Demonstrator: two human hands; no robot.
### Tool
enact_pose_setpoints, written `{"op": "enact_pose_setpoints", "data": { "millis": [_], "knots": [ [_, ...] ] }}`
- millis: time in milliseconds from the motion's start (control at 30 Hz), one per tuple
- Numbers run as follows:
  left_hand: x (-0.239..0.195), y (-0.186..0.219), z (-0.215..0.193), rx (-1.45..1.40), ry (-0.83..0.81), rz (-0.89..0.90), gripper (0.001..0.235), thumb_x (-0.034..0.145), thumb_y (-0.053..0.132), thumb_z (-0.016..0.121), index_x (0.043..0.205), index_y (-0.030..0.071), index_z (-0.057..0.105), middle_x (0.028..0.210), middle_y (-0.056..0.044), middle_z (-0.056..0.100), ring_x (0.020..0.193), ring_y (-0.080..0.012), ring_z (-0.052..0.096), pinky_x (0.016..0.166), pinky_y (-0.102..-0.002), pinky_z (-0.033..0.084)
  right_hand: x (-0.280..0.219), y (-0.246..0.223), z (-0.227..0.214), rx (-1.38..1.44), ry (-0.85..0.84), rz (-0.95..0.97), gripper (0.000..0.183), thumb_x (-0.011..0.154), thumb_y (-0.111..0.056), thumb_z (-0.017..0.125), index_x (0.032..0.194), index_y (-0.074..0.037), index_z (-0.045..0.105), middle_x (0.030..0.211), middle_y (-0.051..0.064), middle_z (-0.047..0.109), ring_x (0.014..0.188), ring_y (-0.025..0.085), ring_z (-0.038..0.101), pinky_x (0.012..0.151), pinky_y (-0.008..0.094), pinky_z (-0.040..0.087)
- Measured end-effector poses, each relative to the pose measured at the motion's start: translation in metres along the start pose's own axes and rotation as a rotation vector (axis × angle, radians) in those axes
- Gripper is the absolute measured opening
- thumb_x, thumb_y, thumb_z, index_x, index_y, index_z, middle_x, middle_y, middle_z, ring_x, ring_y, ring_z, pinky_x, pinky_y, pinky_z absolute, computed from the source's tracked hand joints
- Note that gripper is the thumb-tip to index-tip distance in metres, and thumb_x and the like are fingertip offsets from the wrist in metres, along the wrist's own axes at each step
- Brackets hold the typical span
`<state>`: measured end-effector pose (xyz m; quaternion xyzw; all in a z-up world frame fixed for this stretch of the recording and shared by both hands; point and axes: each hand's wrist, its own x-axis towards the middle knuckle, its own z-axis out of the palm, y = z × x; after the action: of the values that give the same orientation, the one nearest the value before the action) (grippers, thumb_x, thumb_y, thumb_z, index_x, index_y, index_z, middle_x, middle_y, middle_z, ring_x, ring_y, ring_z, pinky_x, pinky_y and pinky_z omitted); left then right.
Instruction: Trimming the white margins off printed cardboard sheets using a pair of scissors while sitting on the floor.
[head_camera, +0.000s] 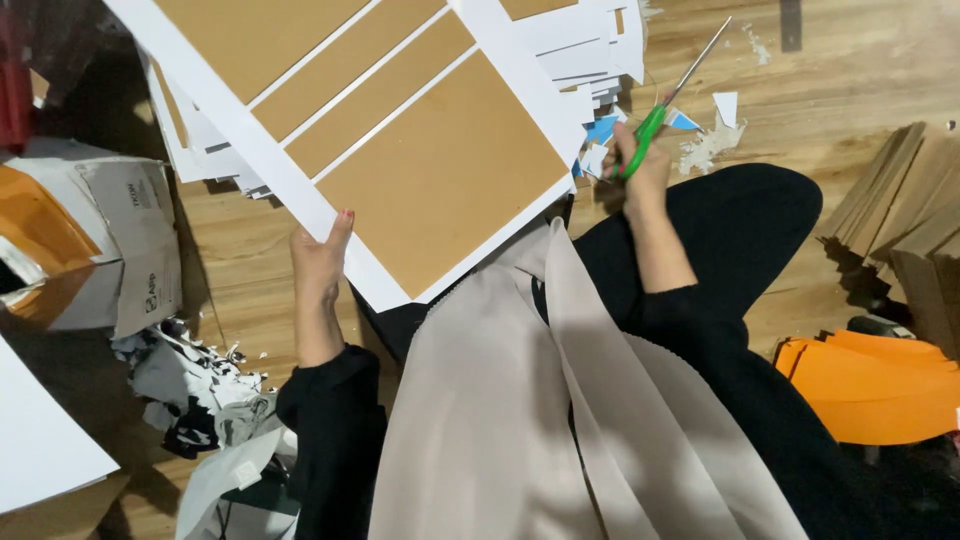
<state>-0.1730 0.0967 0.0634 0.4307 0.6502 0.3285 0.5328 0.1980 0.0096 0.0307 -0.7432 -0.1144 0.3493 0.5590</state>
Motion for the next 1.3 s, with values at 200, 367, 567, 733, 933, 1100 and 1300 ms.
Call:
{"op": "enact_pose_setpoints", "data": {
  "millis": [200,367,567,733,933,1100,1300],
  "knots": [
    [0.057,0.004,-0.007,0.231,-0.132,0.163,0.029,0.077,0.019,0.078,0.094,0.001,0.064,0.079,-0.012,0.061,0.077,-0.0187,0.058,0.068,-0.035,0.050,0.102,0.074,-0.063,-0.439,0.089,-0.020,0.026,0.073,-0.032,0.075,0.070,-0.010,0.062,0.050,0.005,0.057,0.045,0.015,0.063,0.037,0.026,0.046],
    [0.078,0.008,0.014,0.647,0.354,0.610,0.062,0.082,0.012,0.075,0.130,0.015,0.036,0.129,-0.014,0.038,0.118,-0.0354,0.040,0.098,-0.047,0.037,0.108,0.081,-0.064,-0.796,0.183,-0.100,0.029,0.070,-0.027,0.073,0.082,-0.003,0.061,0.071,0.005,0.063,0.060,0.016,0.061,0.059,0.025,0.051],
    [-0.014,0.059,0.055,0.117,-0.002,0.666,0.022,0.085,-0.004,0.054,0.107,-0.002,0.054,0.095,-0.010,0.054,0.078,-0.0170,0.062,0.073,-0.026,0.051,0.073,0.048,-0.051,-0.853,0.249,-0.345,0.020,0.073,-0.018,0.068,0.087,-0.005,0.063,0.076,0.006,0.065,0.068,0.020,0.062,0.063,0.031,0.050],
    [-0.070,0.005,0.105,-0.346,-0.598,0.038,0.013,0.089,0.007,0.051,0.093,-0.002,0.059,0.074,-0.007,0.060,0.061,-0.0110,0.054,0.056,-0.019,0.045,0.057,0.048,-0.048,-0.771,0.138,-0.407,0.020,0.079,-0.023,0.064,0.071,-0.004,0.065,0.073,0.008,0.060,0.060,0.018,0.058,0.058,0.029,0.050],
    [-0.078,-0.036,0.160,-0.284,-0.725,-0.268,0.038,0.085,0.031,0.057,0.105,-0.001,0.057,0.086,-0.019,0.064,0.064,-0.0177,0.063,0.054,-0.024,0.055,-0.004,0.043,-0.031,-0.445,-0.161,-0.025,0.049,0.084,-0.039,0.059,0.103,0.002,0.041,0.087,0.027,0.055,0.082,0.035,0.054,0.069,0.042,0.042],
    [-0.074,-0.030,0.175,-0.364,-0.628,-0.382,0.048,0.088,0.046,0.048,0.103,0.000,0.046,0.095,-0.024,0.063,0.072,-0.0239,0.065,0.059,-0.028,0.056,-0.013,0.055,-0.027,-0.115,-0.447,0.166,0.052,0.090,-0.050,0.041,0.077,-0.004,0.062,0.055,0.010,0.059,0.047,0.018,0.061,0.038,0.023,0.048],
    [-0.083,-0.027,0.177,-0.274,-0.520,-0.300,0.052,0.091,0.046,0.046,0.090,-0.006,0.056,0.079,-0.019,0.063,0.064,-0.0223,0.064,0.054,-0.028,0.057,-0.011,0.063,-0.019,-0.054,-0.500,0.033,0.036,0.087,-0.037,0.057,0.073,-0.004,0.061,0.054,0.011,0.059,0.047,0.016,0.062,0.037,0.018,0.045]
  ]
}}
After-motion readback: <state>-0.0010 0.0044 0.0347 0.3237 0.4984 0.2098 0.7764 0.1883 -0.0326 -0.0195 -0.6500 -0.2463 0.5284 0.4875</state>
